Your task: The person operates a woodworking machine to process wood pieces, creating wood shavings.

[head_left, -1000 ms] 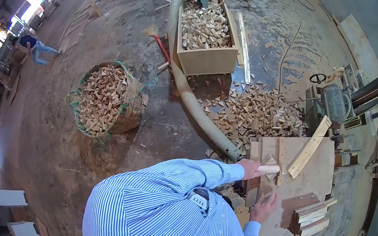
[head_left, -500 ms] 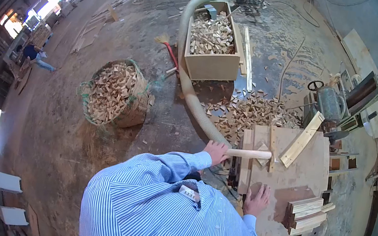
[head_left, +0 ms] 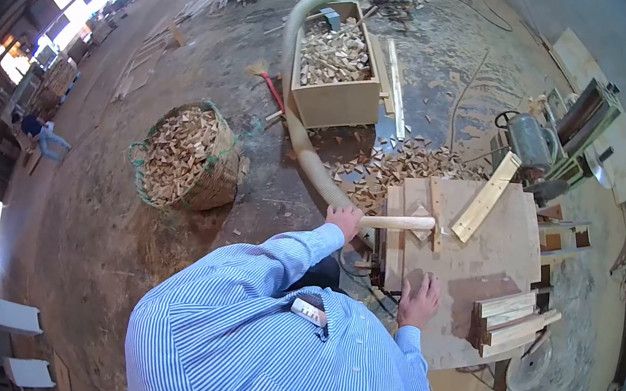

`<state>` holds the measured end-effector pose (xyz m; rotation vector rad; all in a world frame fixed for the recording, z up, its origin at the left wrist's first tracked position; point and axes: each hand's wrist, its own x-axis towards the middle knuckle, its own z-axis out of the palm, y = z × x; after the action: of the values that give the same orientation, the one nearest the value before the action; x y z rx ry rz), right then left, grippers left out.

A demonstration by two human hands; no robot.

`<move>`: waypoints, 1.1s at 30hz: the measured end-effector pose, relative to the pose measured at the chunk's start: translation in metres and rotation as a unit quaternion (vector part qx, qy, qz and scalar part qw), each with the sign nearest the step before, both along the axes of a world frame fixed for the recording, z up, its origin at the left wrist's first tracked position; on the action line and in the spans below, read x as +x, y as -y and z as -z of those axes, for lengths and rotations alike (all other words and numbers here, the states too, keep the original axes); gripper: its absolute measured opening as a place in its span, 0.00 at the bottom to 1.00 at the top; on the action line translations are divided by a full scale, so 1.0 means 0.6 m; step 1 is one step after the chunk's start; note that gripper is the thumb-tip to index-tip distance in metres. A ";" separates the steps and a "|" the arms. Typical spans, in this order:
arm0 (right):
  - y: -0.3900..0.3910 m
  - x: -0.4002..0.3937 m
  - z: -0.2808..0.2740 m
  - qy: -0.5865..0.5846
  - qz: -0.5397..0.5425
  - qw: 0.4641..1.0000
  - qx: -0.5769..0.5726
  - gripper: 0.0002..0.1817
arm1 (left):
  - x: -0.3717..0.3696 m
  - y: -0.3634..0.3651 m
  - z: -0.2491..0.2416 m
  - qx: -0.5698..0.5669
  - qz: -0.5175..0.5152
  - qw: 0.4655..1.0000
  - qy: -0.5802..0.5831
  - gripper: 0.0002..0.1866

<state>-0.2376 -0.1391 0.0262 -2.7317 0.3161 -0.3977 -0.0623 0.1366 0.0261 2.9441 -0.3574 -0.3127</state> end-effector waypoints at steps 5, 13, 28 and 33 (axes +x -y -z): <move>0.002 -0.004 0.000 0.007 0.007 1.000 0.016 0.33 | -0.002 0.004 -0.002 0.009 -0.013 1.000 -0.008 0.23; 0.004 -0.001 0.009 0.034 0.006 0.999 0.024 0.31 | -0.005 0.005 -0.010 0.012 -0.004 1.000 0.009 0.21; -0.019 0.006 -0.002 -0.004 0.011 1.000 -0.023 0.33 | 0.014 -0.050 -0.008 -0.097 0.092 0.990 -0.052 0.26; -0.034 0.011 -0.008 -0.027 0.020 0.999 -0.039 0.35 | 0.023 -0.114 0.015 -0.162 0.156 0.974 -0.038 0.27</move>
<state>-0.2309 -0.1189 0.0309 -2.8194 0.3765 -0.3552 -0.0485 0.2050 0.0172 2.5437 -0.7822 -0.3657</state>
